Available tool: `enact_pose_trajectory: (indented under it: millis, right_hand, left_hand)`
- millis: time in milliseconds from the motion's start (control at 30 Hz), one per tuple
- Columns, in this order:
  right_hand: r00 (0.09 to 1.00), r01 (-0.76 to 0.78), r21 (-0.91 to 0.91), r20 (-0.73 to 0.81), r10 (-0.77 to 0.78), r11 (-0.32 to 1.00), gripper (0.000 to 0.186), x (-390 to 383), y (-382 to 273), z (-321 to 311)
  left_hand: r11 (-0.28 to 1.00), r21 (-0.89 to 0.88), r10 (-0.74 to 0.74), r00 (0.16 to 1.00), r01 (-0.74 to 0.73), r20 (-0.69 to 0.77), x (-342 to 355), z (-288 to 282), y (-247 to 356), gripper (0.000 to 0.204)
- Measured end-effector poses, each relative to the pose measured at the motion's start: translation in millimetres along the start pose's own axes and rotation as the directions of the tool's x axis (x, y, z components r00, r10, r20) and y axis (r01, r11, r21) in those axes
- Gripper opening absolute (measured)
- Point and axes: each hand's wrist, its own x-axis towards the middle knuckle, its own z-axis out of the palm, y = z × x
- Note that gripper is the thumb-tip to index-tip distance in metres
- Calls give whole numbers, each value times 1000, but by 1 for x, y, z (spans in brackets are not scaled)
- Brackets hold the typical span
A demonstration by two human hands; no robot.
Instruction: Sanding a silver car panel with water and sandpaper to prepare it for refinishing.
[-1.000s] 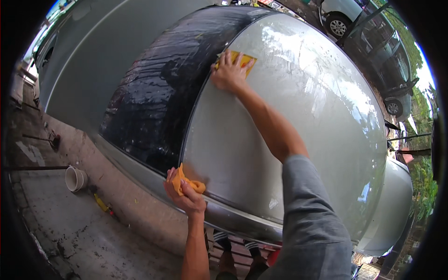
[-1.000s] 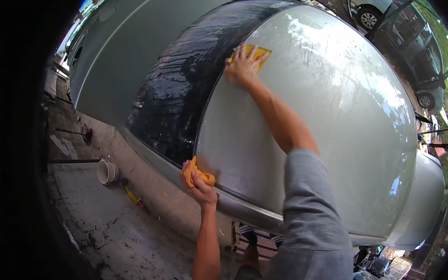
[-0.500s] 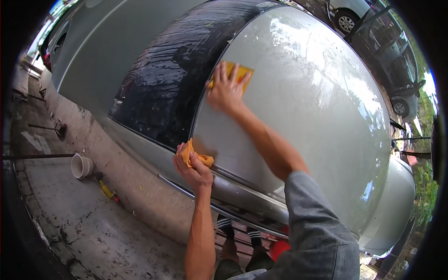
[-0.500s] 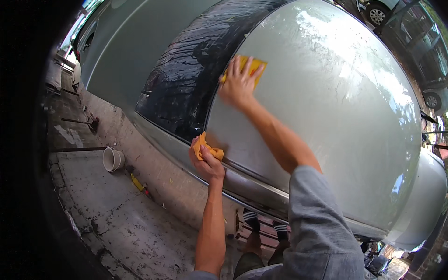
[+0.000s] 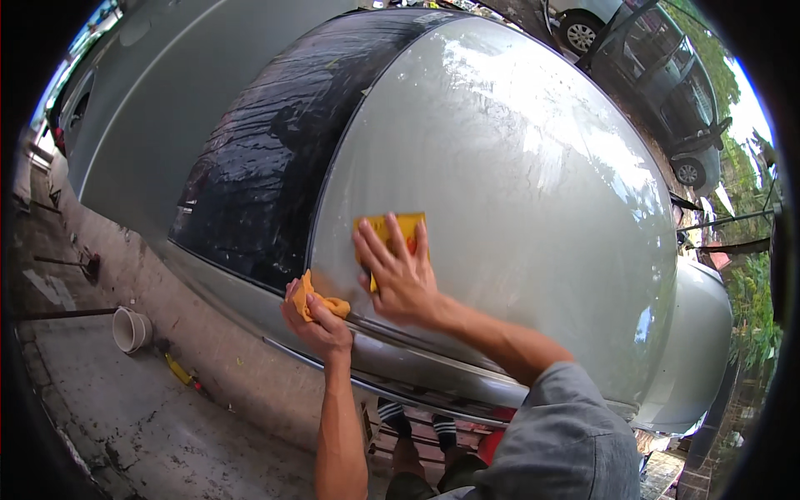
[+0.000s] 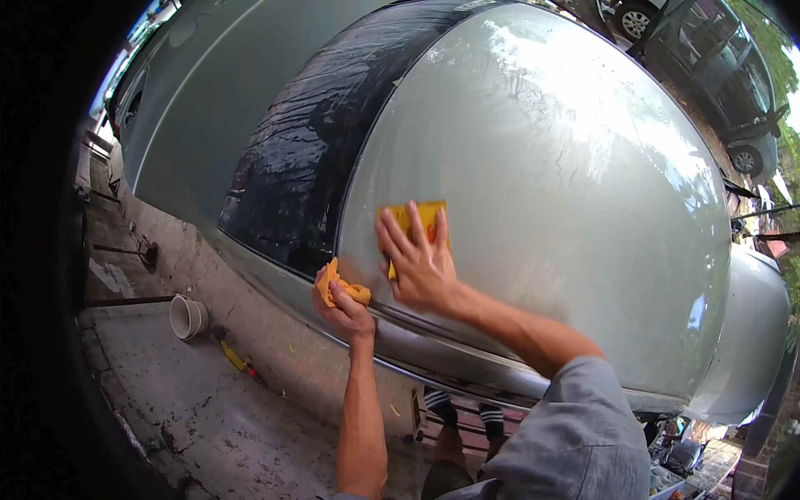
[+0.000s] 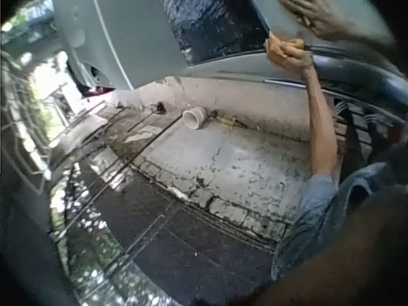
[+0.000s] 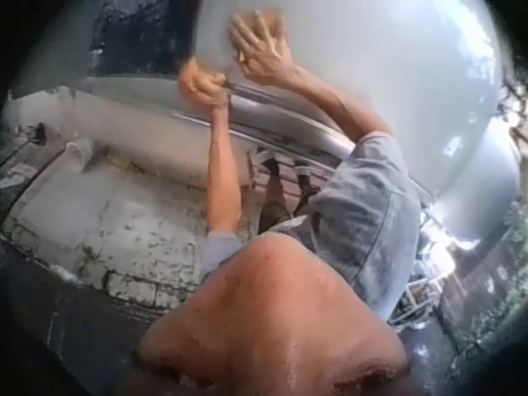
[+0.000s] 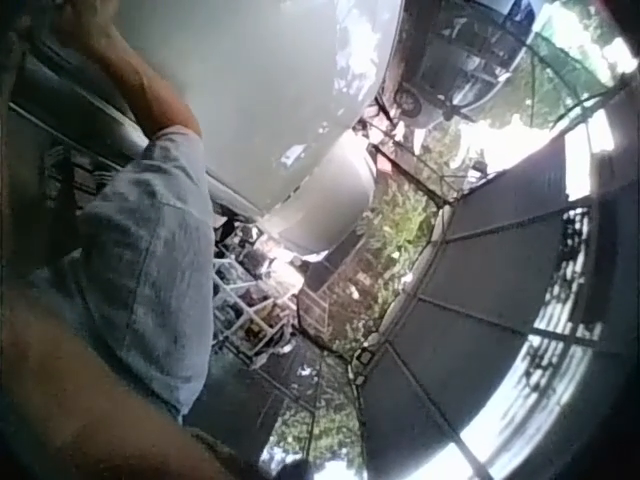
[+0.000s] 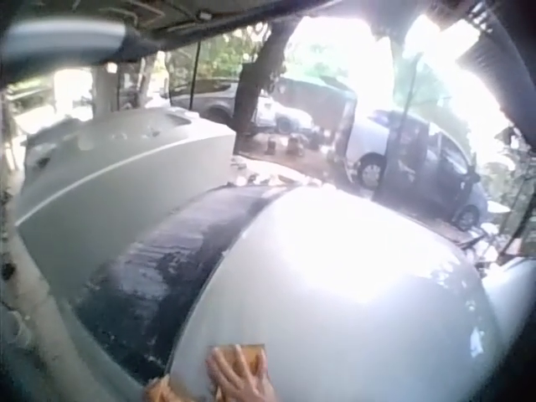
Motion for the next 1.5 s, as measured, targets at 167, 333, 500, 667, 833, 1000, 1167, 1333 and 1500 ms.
enact_pose_trajectory:
  millis: [167, 333, 500, 667, 833, 1000, 1167, 1333, 1500]
  right_hand:
    - [966, -230, -223, -168, 195, 947, 54, 124, 113, 7]
    - [989, -149, -126, -26, 146, 981, 57, -4, 9, -19]
    - [962, -266, -161, 13, 271, 951, 61, 114, 169, -30]
    - [923, -384, -204, -97, 372, 901, 58, -1, 66, -24]
    - [964, -264, -208, -44, 261, 942, 56, 41, 162, -46]
    - [940, -341, -86, -41, 339, 936, 57, 36, 159, -42]
    - [979, -205, -130, -18, 205, 970, 55, -62, 84, -64]
    - [942, -336, -431, -147, 302, 837, 48, 17, 235, -67]
    - [915, -396, -183, 1, 403, 900, 60, -110, 62, -80]
  left_hand:
    - [995, -91, -40, 999, 41, 15, -11, 21, 5, 34]
    - [1000, -9, -1, 1000, 1, 10, -6, 0, -9, 35]
    - [988, -127, -85, 996, 89, 39, -15, 23, 11, 37]
    - [996, -59, -58, 997, 60, 43, -6, 2, -6, 39]
    - [989, -110, -97, 994, 103, 59, -5, 12, 5, 38]
    - [996, -71, -54, 998, 56, 36, -10, 13, -12, 39]
    - [999, -40, 27, 1000, -28, -4, -1, 3, -21, 40]
    - [997, -64, -45, 998, 48, 45, -14, 28, -8, 44]
    - [991, -4, -135, 989, 135, 64, 8, -8, -11, 51]
